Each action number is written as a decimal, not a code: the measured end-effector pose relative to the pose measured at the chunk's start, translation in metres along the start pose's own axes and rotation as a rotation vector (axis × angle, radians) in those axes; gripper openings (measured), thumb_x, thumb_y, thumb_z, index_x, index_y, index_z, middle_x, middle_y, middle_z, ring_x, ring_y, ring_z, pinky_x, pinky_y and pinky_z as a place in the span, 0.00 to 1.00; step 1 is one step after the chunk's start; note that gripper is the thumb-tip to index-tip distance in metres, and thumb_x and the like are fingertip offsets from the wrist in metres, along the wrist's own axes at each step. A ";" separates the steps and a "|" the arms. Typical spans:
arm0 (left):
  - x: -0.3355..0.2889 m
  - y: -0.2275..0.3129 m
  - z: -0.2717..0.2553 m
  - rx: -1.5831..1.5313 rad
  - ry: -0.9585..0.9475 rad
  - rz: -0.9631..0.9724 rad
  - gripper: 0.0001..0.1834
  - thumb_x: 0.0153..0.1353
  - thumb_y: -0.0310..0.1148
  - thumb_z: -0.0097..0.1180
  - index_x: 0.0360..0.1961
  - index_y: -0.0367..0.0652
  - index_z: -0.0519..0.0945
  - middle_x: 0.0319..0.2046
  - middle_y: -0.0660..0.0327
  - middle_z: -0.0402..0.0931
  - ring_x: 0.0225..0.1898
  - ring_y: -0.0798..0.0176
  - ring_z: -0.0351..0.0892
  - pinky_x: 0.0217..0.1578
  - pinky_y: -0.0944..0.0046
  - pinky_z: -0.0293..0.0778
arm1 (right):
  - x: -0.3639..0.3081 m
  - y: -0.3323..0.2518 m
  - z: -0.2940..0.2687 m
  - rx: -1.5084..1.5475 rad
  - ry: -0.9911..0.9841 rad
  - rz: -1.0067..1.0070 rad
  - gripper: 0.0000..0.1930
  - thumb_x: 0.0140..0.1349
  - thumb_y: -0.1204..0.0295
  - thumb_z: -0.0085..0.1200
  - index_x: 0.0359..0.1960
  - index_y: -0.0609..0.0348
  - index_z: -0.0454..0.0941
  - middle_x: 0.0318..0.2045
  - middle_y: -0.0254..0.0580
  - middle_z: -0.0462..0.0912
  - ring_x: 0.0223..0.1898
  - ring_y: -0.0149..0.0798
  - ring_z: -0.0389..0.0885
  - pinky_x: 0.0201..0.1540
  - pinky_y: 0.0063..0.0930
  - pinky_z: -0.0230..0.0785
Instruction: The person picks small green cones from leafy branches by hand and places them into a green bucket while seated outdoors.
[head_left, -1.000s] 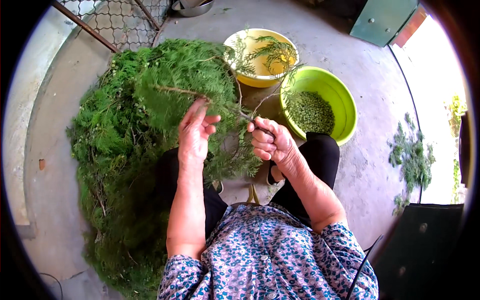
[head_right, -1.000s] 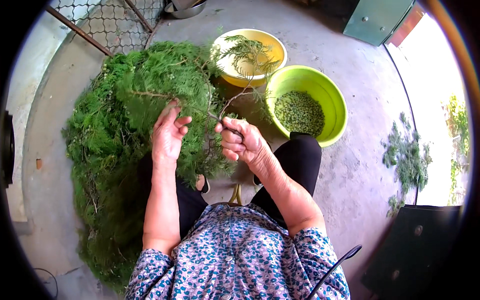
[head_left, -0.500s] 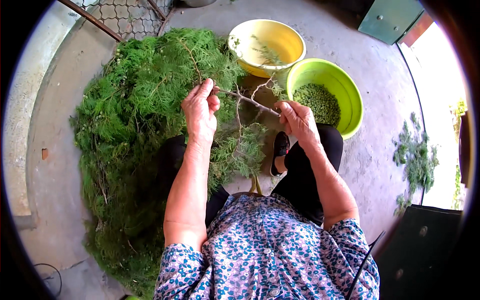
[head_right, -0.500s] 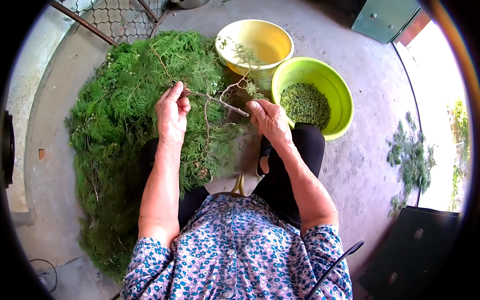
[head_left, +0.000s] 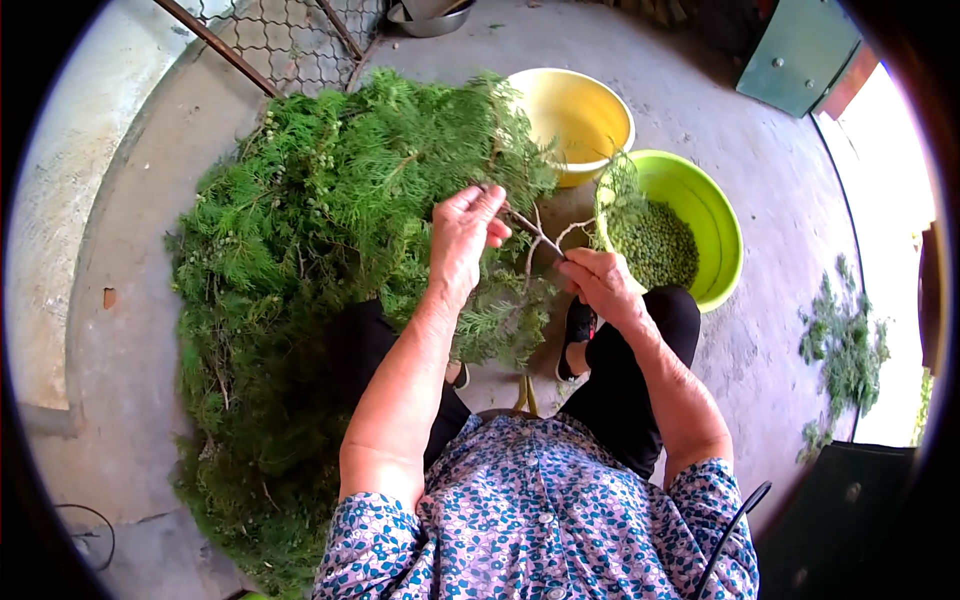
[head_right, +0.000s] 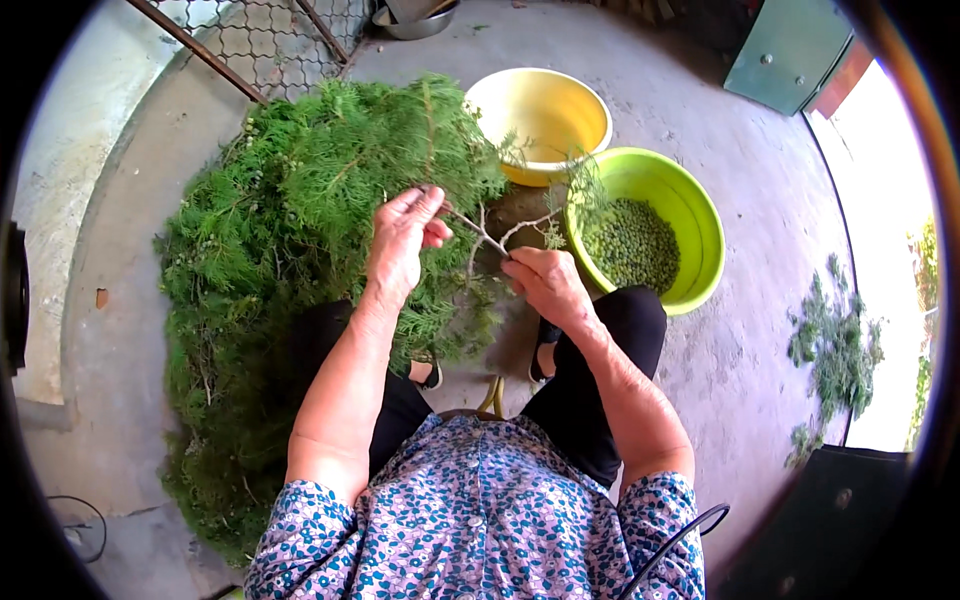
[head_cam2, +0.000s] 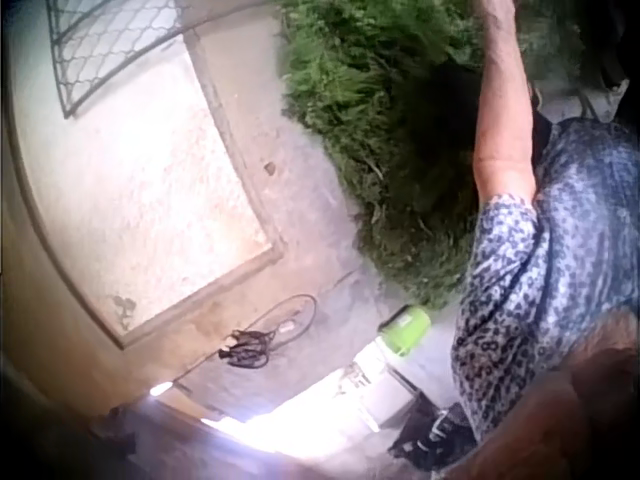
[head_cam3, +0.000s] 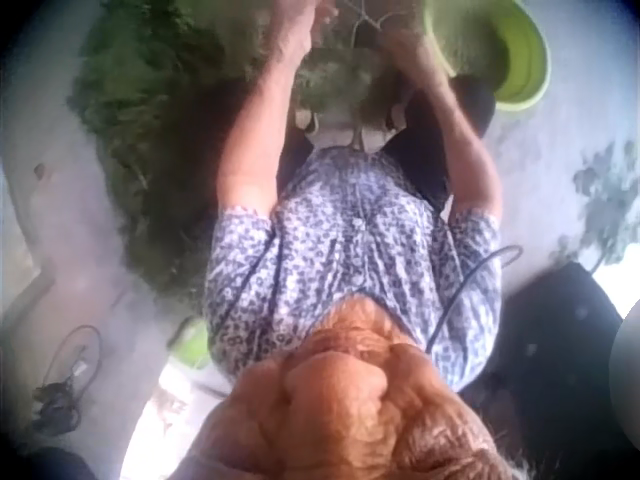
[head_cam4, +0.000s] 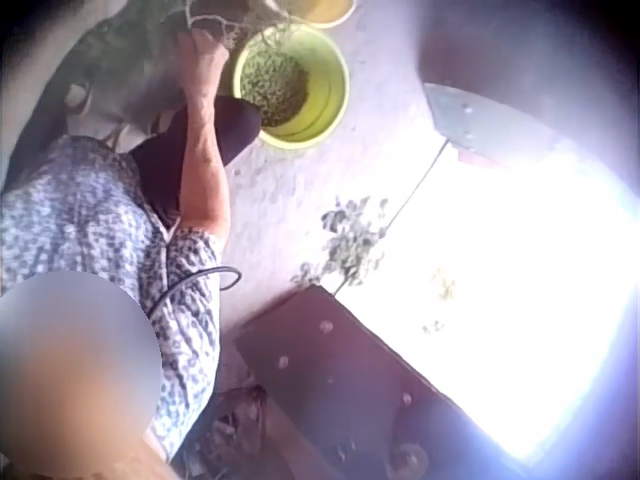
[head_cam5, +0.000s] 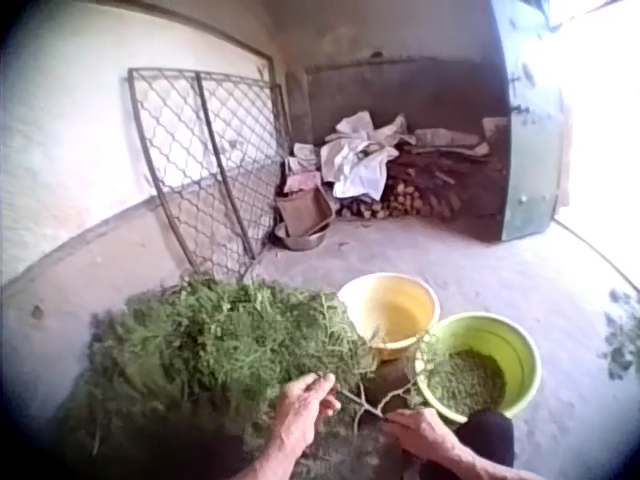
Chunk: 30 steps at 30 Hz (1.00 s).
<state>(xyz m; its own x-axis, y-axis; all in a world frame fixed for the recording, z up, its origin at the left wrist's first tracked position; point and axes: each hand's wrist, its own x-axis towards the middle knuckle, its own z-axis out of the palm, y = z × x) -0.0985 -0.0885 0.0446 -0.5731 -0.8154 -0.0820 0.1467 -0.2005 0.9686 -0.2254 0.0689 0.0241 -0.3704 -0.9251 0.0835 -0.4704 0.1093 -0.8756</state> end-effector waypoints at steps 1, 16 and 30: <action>0.000 0.002 0.000 0.053 -0.042 -0.026 0.15 0.56 0.39 0.58 0.35 0.35 0.77 0.27 0.62 0.77 0.17 0.74 0.74 0.13 0.79 0.65 | -0.001 0.004 0.000 0.060 0.027 0.078 0.09 0.59 0.70 0.49 0.30 0.64 0.76 0.16 0.34 0.74 0.16 0.25 0.68 0.21 0.20 0.62; -0.006 0.033 -0.080 0.068 0.564 0.508 0.10 0.56 0.25 0.53 0.41 0.39 0.77 0.29 0.61 0.76 0.25 0.72 0.74 0.21 0.75 0.66 | -0.008 0.018 0.008 0.094 0.218 0.103 0.04 0.56 0.75 0.51 0.29 0.64 0.75 0.15 0.37 0.73 0.16 0.27 0.70 0.21 0.21 0.63; 0.025 0.068 -0.067 0.474 0.460 0.596 0.17 0.49 0.17 0.58 0.42 0.38 0.78 0.20 0.73 0.68 0.21 0.79 0.63 0.21 0.78 0.62 | -0.023 0.023 0.022 -0.003 0.275 -0.137 0.08 0.51 0.81 0.54 0.34 0.66 0.74 0.22 0.50 0.75 0.22 0.47 0.75 0.26 0.27 0.67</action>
<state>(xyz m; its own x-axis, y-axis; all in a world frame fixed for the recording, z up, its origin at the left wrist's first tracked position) -0.0492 -0.1587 0.0928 -0.1122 -0.8704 0.4795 -0.0908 0.4895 0.8673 -0.2100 0.0851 -0.0081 -0.5057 -0.7985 0.3265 -0.5335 -0.0079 -0.8457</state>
